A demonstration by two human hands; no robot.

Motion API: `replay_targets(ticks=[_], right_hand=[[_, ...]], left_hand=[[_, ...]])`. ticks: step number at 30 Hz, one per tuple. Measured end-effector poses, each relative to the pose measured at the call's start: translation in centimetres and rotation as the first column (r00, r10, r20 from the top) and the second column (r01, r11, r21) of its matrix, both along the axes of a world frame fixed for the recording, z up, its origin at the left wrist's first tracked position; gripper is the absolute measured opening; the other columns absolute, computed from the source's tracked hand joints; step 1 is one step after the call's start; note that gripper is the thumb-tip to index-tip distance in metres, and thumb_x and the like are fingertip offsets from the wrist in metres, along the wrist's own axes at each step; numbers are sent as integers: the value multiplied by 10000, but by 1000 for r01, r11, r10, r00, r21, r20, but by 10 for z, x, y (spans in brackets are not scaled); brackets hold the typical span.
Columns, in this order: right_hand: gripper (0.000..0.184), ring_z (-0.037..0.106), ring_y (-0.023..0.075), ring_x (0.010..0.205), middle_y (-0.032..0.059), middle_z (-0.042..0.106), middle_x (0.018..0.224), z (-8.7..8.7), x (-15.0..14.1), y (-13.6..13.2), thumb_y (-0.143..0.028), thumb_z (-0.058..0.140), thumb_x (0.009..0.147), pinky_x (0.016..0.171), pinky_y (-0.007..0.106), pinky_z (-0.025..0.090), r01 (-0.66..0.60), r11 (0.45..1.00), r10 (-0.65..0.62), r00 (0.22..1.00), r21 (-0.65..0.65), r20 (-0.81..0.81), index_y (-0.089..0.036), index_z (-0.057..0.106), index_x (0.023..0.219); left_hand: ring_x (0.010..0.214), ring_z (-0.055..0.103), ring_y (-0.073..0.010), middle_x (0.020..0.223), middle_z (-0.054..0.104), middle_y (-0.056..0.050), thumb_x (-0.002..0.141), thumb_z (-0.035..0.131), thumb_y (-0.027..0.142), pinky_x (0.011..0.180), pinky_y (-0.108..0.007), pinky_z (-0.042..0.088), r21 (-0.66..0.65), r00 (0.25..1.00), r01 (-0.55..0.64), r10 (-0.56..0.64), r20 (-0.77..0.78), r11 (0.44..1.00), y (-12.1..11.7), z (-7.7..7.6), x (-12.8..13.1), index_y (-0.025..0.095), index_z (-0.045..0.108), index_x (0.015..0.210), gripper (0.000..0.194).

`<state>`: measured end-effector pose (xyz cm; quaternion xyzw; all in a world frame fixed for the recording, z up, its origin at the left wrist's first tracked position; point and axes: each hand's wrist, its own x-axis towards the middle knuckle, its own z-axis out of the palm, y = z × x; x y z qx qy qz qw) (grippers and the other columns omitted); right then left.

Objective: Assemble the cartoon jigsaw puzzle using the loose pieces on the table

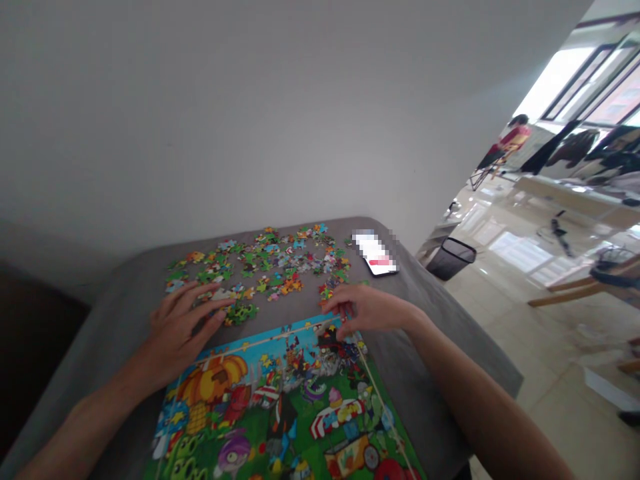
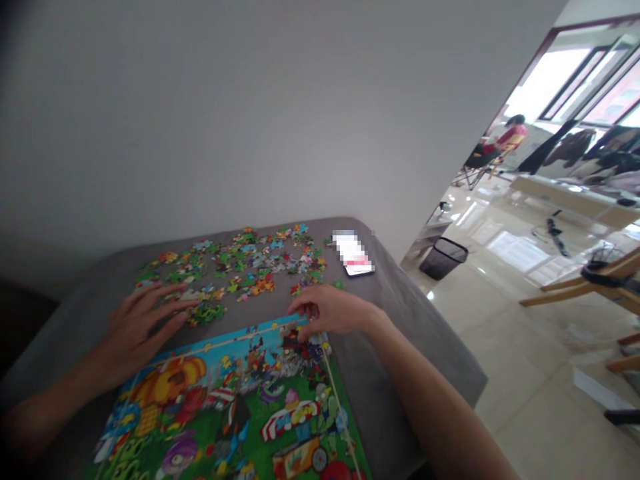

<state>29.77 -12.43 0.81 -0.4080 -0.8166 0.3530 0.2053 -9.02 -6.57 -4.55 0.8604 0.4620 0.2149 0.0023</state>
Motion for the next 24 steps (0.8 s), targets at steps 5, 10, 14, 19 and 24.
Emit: replay_targets(ticks=[5, 10, 14, 19, 24], right_hand=[[510, 648, 246, 937, 109, 695, 1065, -5, 45, 11, -544, 671, 848, 838, 403, 519, 506, 845, -515, 857, 171, 6, -195, 658, 1220], [1146, 365, 470, 1392, 255, 424, 1492, -38, 96, 22, -628, 730, 711, 1095, 618, 307, 701, 608, -794, 532, 372, 294, -137, 178, 1588], [1164, 335, 465, 1420, 256, 356, 1545, -51, 103, 27, -507, 706, 741, 1100, 610, 298, 668, 644, -765, 552, 372, 332, -146, 10, 1602], [1164, 355, 425, 1423, 273, 333, 1555, -53, 106, 38, -429, 700, 720, 1130, 556, 305, 726, 588, -809, 533, 357, 249, -65, 10, 1583], [984, 374, 387, 1424, 268, 373, 1541, -61, 109, 52, -368, 638, 754, 1165, 501, 297, 795, 478, -877, 453, 374, 158, -11, 176, 1546]], left_hand=[[1385, 388, -362, 1382, 590, -33, 982, 338, 512, 1140, -617, 275, -8, 1000, 6, -6, 6, 1000, -1, 4, 0, 357, 714, 1160, 444], [1400, 382, -334, 1396, 584, -22, 991, 349, 471, 1148, -592, 288, -19, 1000, -6, 6, -23, 1000, -2, 5, 2, 363, 713, 1154, 413], [1387, 390, -356, 1389, 588, -47, 978, 363, 489, 1132, -609, 308, -9, 1000, 4, -4, -27, 1000, -2, 5, 2, 331, 726, 1132, 424], [1392, 376, -352, 1400, 578, -41, 980, 352, 484, 1133, -605, 300, -11, 999, -8, 7, -31, 1000, -3, 6, 2, 327, 721, 1139, 431], [1378, 390, -348, 1386, 585, -59, 970, 349, 492, 1116, -599, 311, -16, 999, -8, 7, -35, 1000, -4, 8, 5, 327, 732, 1120, 443]])
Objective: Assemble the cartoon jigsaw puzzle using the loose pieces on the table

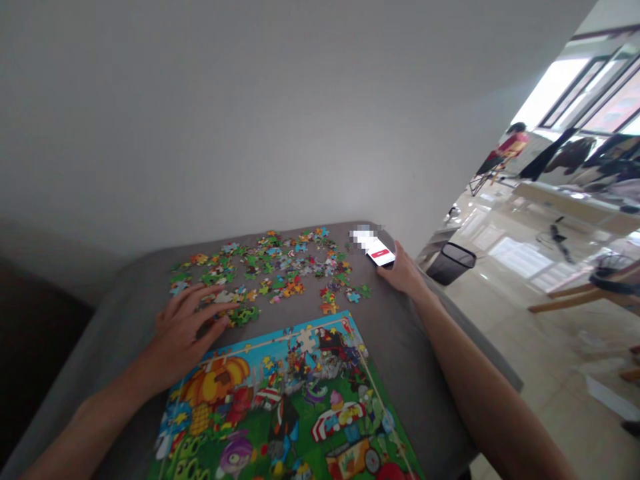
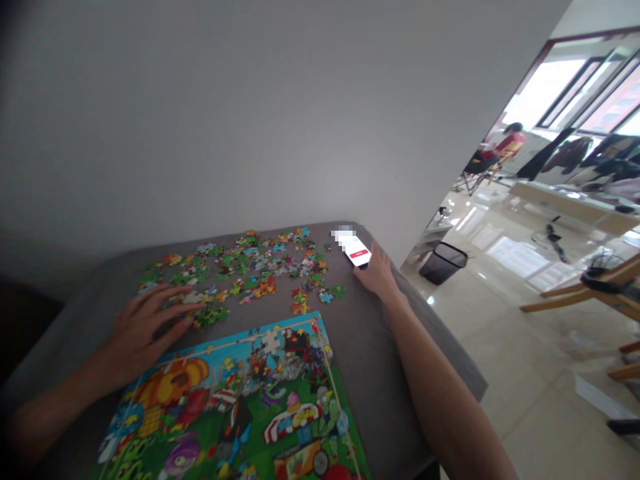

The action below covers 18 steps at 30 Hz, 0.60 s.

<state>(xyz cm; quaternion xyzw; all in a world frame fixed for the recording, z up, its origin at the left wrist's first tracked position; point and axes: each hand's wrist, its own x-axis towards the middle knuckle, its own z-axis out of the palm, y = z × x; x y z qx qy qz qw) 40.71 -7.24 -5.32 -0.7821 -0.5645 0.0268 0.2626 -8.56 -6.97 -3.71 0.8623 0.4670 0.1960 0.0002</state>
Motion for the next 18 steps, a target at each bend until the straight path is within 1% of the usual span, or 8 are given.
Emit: replay_targets(ticks=[2, 4, 6, 10, 12, 15, 18], right_hand=[[977, 398, 376, 1410, 261, 414, 1517, -4, 3, 5, -405, 654, 755, 1154, 496, 322, 12, 1000, -11, 999, 26, -32, -16, 211, 1534], [981, 439, 367, 1380, 233, 465, 1488, -8, 6, 8, -436, 679, 746, 1131, 509, 350, 6, 998, -3, 999, 61, -52, -65, 233, 1536], [963, 457, 364, 1365, 215, 487, 1475, -12, 8, 9, -450, 692, 743, 1124, 522, 350, 4, 997, -1, 999, 79, -44, -105, 260, 1531], [907, 409, 353, 1403, 212, 454, 1505, -16, 5, 10, -493, 668, 769, 1155, 499, 300, 60, 998, -60, 998, 33, -2, -108, 315, 1510], [912, 375, 369, 1422, 215, 435, 1517, -17, 1, 12, -543, 651, 776, 1156, 516, 283, 107, 994, -107, 994, 20, 4, -108, 322, 1508], [963, 374, 400, 1413, 244, 444, 1496, -18, -6, 16, -591, 643, 769, 1138, 548, 287, 168, 986, -168, 986, 17, 1, -87, 298, 1514], [963, 396, 407, 1396, 249, 467, 1471, -17, -13, 15, -576, 663, 752, 1119, 551, 310, 195, 981, -195, 981, 11, 6, -87, 316, 1506]], left_hand=[[1370, 397, -341, 1392, 580, -50, 969, 354, 493, 1106, -593, 321, -10, 1000, -1, 1, -4, 1000, -1, 1, 1, 336, 730, 1120, 434], [1370, 396, -328, 1397, 576, -34, 970, 366, 485, 1104, -575, 328, -21, 1000, 7, -7, -2, 1000, -2, 2, 2, 352, 723, 1130, 414], [1373, 391, -316, 1401, 572, -22, 970, 382, 470, 1106, -558, 330, -26, 1000, 18, -18, 5, 1000, -2, 1, 3, 364, 715, 1146, 391], [1358, 403, -320, 1397, 575, -32, 970, 402, 441, 1095, -561, 338, -29, 999, 25, -24, 28, 999, -3, 0, 4, 356, 713, 1162, 376], [1351, 406, -325, 1400, 573, -38, 970, 407, 444, 1085, -567, 342, -37, 999, 31, -30, 46, 999, -4, 1, 5, 354, 713, 1168, 376], [1350, 406, -321, 1406, 570, -41, 972, 408, 457, 1083, -565, 339, -42, 996, 39, -36, 80, 998, -5, 3, 7, 354, 709, 1179, 380], [1353, 407, -316, 1407, 571, -35, 970, 416, 448, 1080, -556, 345, -51, 994, 33, -28, 103, 998, -8, 7, 9, 360, 710, 1175, 370]])
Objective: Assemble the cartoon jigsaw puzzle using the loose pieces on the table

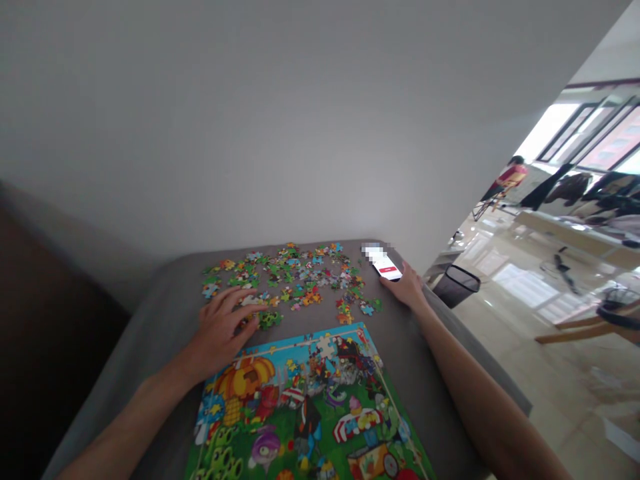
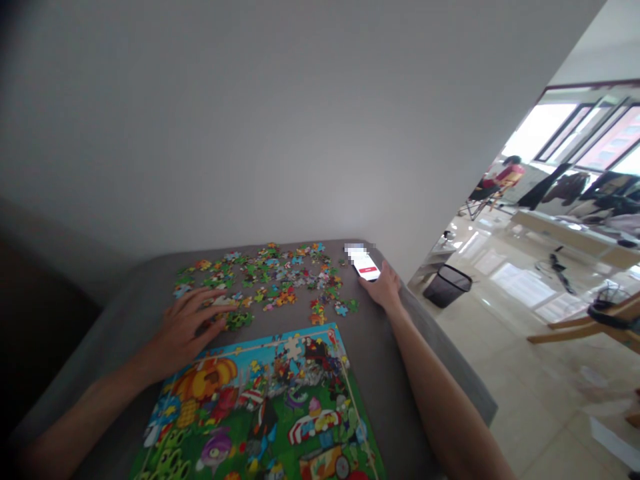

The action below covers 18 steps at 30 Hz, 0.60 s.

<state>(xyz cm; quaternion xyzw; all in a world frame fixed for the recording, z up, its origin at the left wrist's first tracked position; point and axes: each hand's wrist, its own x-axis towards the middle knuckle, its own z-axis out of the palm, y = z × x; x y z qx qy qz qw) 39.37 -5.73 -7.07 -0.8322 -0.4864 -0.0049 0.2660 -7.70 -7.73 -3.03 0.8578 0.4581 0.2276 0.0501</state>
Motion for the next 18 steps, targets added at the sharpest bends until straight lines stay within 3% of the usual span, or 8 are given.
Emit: replay_targets(ticks=[6, 9, 12, 15, 18], right_hand=[[904, 390, 437, 1387, 265, 473, 1455, 15, -25, 6, -545, 648, 780, 1082, 599, 327, -48, 999, 47, 998, 22, 40, -80, 355, 1498], [612, 452, 332, 1361, 177, 543, 1428, 32, -47, 41, -450, 541, 904, 1098, 510, 365, -192, 981, 190, 980, 35, 54, -135, 481, 1426], [388, 591, 246, 1193, 115, 645, 1288, 45, -74, 87, -365, 519, 971, 1030, 418, 460, -308, 951, 307, 951, 13, 18, -167, 601, 1295], [346, 632, 238, 1083, 101, 624, 1261, 47, -97, 120, -362, 602, 967, 921, 450, 540, -357, 934, 356, 934, -20, -32, -173, 602, 1256], [372, 635, 238, 1065, 99, 603, 1275, 41, -109, 133, -363, 623, 959, 882, 454, 560, -372, 928, 369, 925, -26, -87, -174, 580, 1276]], left_hand=[[1350, 412, -317, 1409, 571, -36, 958, 452, 398, 1066, -563, 362, -23, 1000, -6, 6, 13, 1000, -1, 3, 0, 353, 703, 1189, 344], [1333, 424, -316, 1391, 583, -37, 959, 464, 364, 1063, -561, 373, 1, 999, -8, 8, 31, 1000, 2, 0, 0, 347, 713, 1166, 325], [1327, 428, -309, 1372, 599, -39, 955, 476, 294, 1070, -557, 368, 61, 999, 6, -8, 41, 998, 5, -6, 2, 335, 718, 1150, 314], [1346, 416, -302, 1370, 603, -37, 939, 480, 195, 1081, -556, 353, 114, 998, 46, -51, 37, 992, 7, -12, 5, 331, 712, 1152, 343], [1356, 414, -304, 1376, 600, -33, 926, 487, 149, 1070, -561, 360, 129, 995, 88, -93, 32, 988, 7, -12, 7, 333, 700, 1166, 370]])
